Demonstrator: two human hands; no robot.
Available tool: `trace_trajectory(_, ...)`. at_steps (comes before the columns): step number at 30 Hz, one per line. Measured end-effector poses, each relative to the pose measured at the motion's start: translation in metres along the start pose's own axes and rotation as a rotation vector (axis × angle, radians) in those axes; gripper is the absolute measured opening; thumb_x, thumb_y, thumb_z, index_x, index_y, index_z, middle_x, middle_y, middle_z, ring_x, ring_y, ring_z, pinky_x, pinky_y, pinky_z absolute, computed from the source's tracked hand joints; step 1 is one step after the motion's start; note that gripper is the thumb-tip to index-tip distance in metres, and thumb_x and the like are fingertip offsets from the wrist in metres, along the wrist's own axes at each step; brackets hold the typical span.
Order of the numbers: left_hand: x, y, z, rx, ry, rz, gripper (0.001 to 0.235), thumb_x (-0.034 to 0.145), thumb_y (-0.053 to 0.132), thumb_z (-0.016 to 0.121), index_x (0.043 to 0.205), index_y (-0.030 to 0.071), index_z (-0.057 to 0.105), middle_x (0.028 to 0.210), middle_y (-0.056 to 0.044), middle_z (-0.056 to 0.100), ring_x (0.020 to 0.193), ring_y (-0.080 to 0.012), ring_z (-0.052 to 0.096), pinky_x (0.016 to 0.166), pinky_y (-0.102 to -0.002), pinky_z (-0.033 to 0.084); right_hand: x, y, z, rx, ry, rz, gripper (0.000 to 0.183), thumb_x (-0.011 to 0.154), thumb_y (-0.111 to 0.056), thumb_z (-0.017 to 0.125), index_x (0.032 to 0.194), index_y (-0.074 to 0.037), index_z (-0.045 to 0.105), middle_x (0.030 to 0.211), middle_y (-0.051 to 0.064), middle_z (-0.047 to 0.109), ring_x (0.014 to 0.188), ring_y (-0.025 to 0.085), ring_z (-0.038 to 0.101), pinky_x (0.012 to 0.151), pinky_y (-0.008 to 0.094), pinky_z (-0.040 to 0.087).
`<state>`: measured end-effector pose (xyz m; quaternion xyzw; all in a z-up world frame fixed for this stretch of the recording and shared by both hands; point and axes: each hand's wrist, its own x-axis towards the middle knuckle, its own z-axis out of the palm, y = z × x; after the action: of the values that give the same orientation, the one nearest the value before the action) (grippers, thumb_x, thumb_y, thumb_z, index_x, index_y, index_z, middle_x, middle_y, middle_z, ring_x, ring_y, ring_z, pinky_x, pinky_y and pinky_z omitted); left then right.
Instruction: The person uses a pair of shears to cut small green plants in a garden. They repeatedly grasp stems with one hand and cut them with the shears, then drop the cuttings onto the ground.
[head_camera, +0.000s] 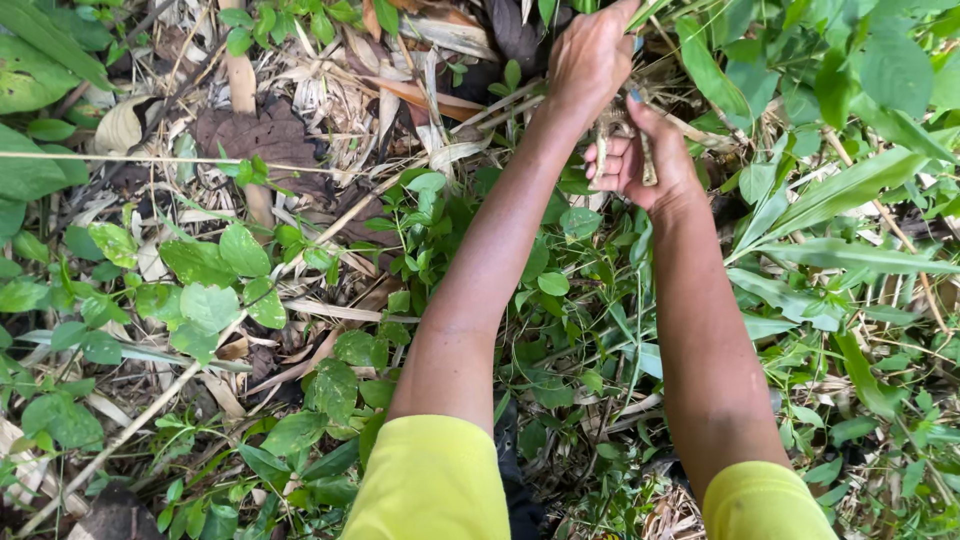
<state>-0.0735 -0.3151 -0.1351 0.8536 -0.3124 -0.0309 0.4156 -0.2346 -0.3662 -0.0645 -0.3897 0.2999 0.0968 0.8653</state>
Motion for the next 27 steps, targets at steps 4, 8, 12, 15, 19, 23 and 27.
trace_trajectory(4, -0.009, 0.006, -0.014, -0.077, 0.041, 0.003, 0.046, 0.085, -0.005, 0.057, 0.129, 0.005, 0.066, 0.072, -0.015, 0.076, 0.054, -0.0217, 0.073, 0.05, -0.038, 0.061, -0.003, 0.008, 0.007, 0.086, -0.029, 0.046, 0.043, 0.104, -0.046, 0.049, 0.121, -0.007, 0.055, 0.087, 0.018, 0.075, 0.072, 0.028, 0.074, 0.07, 0.046, 0.062)
trace_trajectory(8, -0.012, 0.007, -0.024, -0.077, 0.049, 0.03, 0.038, 0.087, -0.002, 0.059, 0.123, 0.004, 0.069, 0.076, -0.017, 0.075, 0.061, -0.0242, 0.076, 0.061, -0.042, 0.062, 0.004, 0.023, 0.005, 0.105, 0.109, 0.036, 0.036, 0.103, -0.044, 0.053, 0.113, -0.01, 0.058, 0.076, 0.012, 0.07, 0.065, 0.024, 0.069, 0.071, 0.051, 0.066)
trace_trajectory(12, -0.015, 0.011, -0.031, -0.124, 0.077, 0.076, 0.03, 0.088, 0.0, 0.061, 0.117, 0.004, 0.068, 0.081, -0.018, 0.076, 0.069, -0.0268, 0.077, 0.073, -0.044, 0.062, 0.015, 0.035, -0.004, 0.069, 0.151, -0.038, 0.031, 0.106, -0.045, 0.058, 0.109, -0.014, 0.057, 0.068, 0.004, 0.063, 0.057, 0.017, 0.061, 0.057, 0.043, 0.055)
trace_trajectory(15, -0.014, 0.021, -0.035, -0.244, 0.06, 0.043, 0.03, 0.089, 0.001, 0.061, 0.118, 0.003, 0.066, 0.082, -0.017, 0.077, 0.068, -0.027, 0.078, 0.069, -0.044, 0.062, 0.019, 0.038, -0.007, 0.076, 0.121, -0.116, 0.032, 0.111, -0.045, 0.06, 0.11, -0.013, 0.058, 0.065, 0.0, 0.058, 0.052, 0.014, 0.055, 0.048, 0.037, 0.046)
trace_trajectory(19, -0.006, 0.041, -0.034, -0.353, 0.037, -0.034, 0.035, 0.088, 0.007, 0.061, 0.123, 0.005, 0.059, 0.085, -0.014, 0.074, 0.064, -0.0267, 0.075, 0.061, -0.043, 0.062, -0.008, 0.024, -0.012, 0.047, 0.102, -0.081, 0.026, 0.109, -0.038, 0.056, 0.111, -0.012, 0.057, 0.074, 0.007, 0.066, 0.059, 0.02, 0.063, 0.056, 0.041, 0.054)
trace_trajectory(23, -0.008, 0.036, -0.024, -0.447, 0.074, 0.063, 0.015, 0.09, 0.009, 0.066, 0.104, 0.006, 0.064, 0.088, -0.014, 0.074, 0.079, -0.0295, 0.073, 0.076, -0.049, 0.056, -0.046, 0.013, -0.024, 0.06, -0.126, -0.008, 0.037, 0.109, -0.037, 0.049, 0.12, -0.004, 0.058, 0.088, 0.018, 0.073, 0.072, 0.027, 0.071, 0.068, 0.046, 0.06)
trace_trajectory(27, 0.004, 0.014, -0.024, -0.296, -0.024, 0.019, 0.017, 0.087, 0.013, 0.066, 0.103, 0.008, 0.064, 0.091, -0.015, 0.074, 0.087, -0.0316, 0.072, 0.082, -0.049, 0.054, -0.065, 0.013, -0.033, 0.0, -0.136, 0.031, 0.041, 0.107, -0.038, 0.049, 0.127, -0.002, 0.053, 0.094, 0.023, 0.072, 0.08, 0.034, 0.072, 0.077, 0.051, 0.06)
